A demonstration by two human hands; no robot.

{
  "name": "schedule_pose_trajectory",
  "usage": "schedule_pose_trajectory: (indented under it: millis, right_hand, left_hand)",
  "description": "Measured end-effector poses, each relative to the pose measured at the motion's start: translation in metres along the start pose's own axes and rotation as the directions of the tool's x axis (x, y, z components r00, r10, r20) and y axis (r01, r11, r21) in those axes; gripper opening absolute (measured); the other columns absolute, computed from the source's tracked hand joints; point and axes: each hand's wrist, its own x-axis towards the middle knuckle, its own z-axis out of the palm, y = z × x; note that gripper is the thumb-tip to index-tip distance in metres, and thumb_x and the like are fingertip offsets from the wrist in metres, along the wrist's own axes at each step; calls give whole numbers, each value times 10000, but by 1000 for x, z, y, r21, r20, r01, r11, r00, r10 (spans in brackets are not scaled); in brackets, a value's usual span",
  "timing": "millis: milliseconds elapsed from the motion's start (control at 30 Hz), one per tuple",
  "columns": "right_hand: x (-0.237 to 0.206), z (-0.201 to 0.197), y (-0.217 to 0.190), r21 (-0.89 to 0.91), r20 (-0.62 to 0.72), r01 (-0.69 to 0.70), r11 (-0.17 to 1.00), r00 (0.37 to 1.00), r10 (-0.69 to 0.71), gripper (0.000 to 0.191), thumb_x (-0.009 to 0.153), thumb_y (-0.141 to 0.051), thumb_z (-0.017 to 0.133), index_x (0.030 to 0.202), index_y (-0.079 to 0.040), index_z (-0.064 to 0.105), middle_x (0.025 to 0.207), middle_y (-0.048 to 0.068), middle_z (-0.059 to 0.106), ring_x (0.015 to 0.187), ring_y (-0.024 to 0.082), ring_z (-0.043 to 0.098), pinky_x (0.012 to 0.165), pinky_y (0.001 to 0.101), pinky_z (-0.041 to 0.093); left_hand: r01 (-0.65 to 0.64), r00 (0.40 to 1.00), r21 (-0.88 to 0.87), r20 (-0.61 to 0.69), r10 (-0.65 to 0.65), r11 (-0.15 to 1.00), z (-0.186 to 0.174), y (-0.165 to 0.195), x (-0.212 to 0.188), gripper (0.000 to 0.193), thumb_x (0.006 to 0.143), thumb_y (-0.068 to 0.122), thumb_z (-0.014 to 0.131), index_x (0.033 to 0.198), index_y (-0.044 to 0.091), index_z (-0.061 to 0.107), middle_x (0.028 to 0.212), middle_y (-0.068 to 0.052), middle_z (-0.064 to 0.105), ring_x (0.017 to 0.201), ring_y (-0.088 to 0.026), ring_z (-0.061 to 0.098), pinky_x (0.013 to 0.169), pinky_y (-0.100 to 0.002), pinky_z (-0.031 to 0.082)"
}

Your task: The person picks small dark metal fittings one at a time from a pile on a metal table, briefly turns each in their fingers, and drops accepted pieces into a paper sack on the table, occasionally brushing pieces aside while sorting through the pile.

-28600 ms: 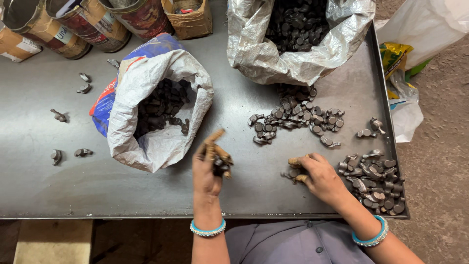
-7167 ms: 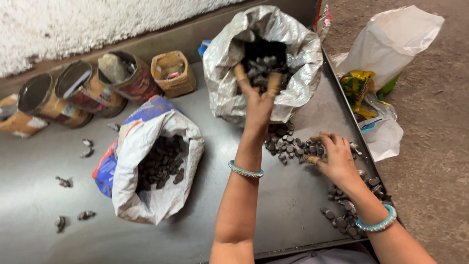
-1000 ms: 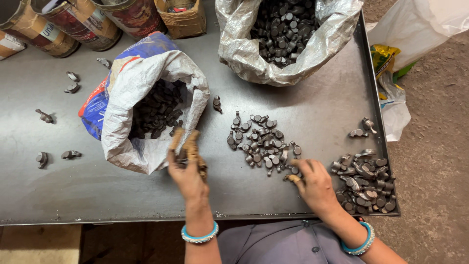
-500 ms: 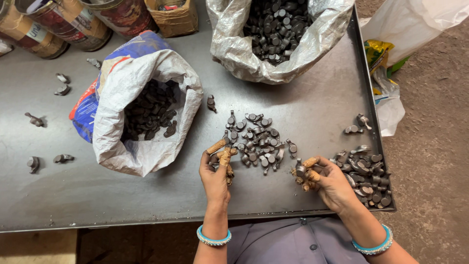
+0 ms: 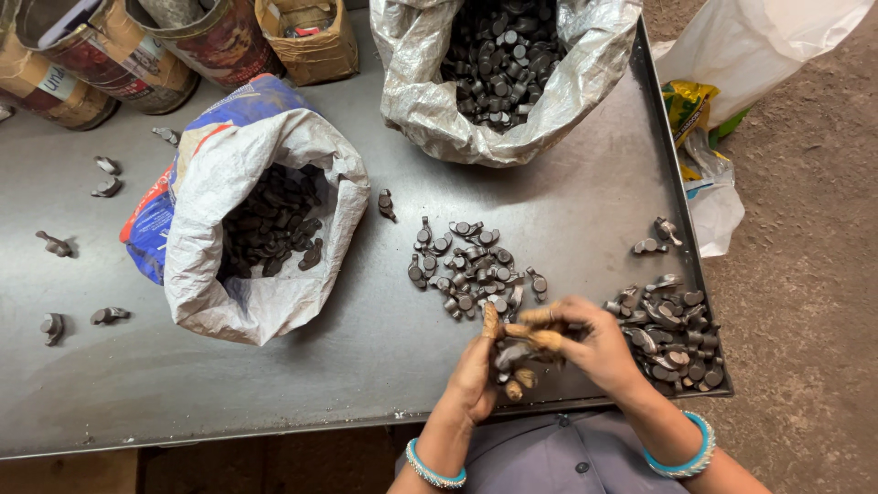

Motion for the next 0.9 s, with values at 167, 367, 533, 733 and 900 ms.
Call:
schedule_pose_trajectory:
  millis: [167, 367, 533, 733, 900]
  right_hand:
    - [28, 11, -36, -799, -137, 213, 563, 846, -515, 632, 593, -42, 838, 1189, -21, 631, 1002, 157, 649, 863, 303, 646, 746, 400, 543]
    - [44, 11, -21, -541, -275, 10, 841, 943, -188, 497, 772, 6, 782, 1239, -49, 621, 1110, 99, 724, 917, 197, 709, 804, 324, 587]
    - [52, -19, 5, 77, -142, 43, 996, 989, -32, 435, 812, 71, 715, 1231, 21, 608, 1106, 130, 719, 992, 182, 698, 847, 332, 610]
    - [37, -33, 11, 406, 8, -100, 908, 994, 106, 378, 849, 67, 684, 1223, 79, 628, 1082, 162, 718, 984, 221, 707, 797, 364, 623]
    - [25, -23, -9, 358, 98, -212, 909, 977, 189, 334, 881, -7, 682, 1209, 57, 685, 1078, 148, 755, 938, 208, 713, 757, 358, 597]
  left_hand:
    - [-34, 999, -7, 24, 34, 999, -3, 13, -6, 443, 1017, 448, 588, 976, 22, 706, 765, -97, 744, 568, -145, 688, 420, -245, 468]
    - [-99, 995, 14, -12, 99, 995, -19, 29, -15, 325, 996, 362, 659, 996, 43, 717, 795, -73, 754, 582, -127, 679, 414, -237, 439]
    - [-89, 996, -12, -21, 89, 996, -23, 31, -15, 289, 975, 359, 675, 986, 75, 727, 801, -59, 754, 570, -113, 667, 405, -224, 416]
    - [-76, 997, 36, -3, 76, 996, -18, 30, -10, 314, 1011, 358, 685, 983, 47, 717, 833, -72, 754, 604, -112, 666, 444, -228, 434]
    - [-30, 1000, 51, 3, 29, 998, -9, 28, -10, 396, 917, 460, 632, 1065, 114, 753, 859, -69, 774, 644, -139, 707, 485, -253, 501]
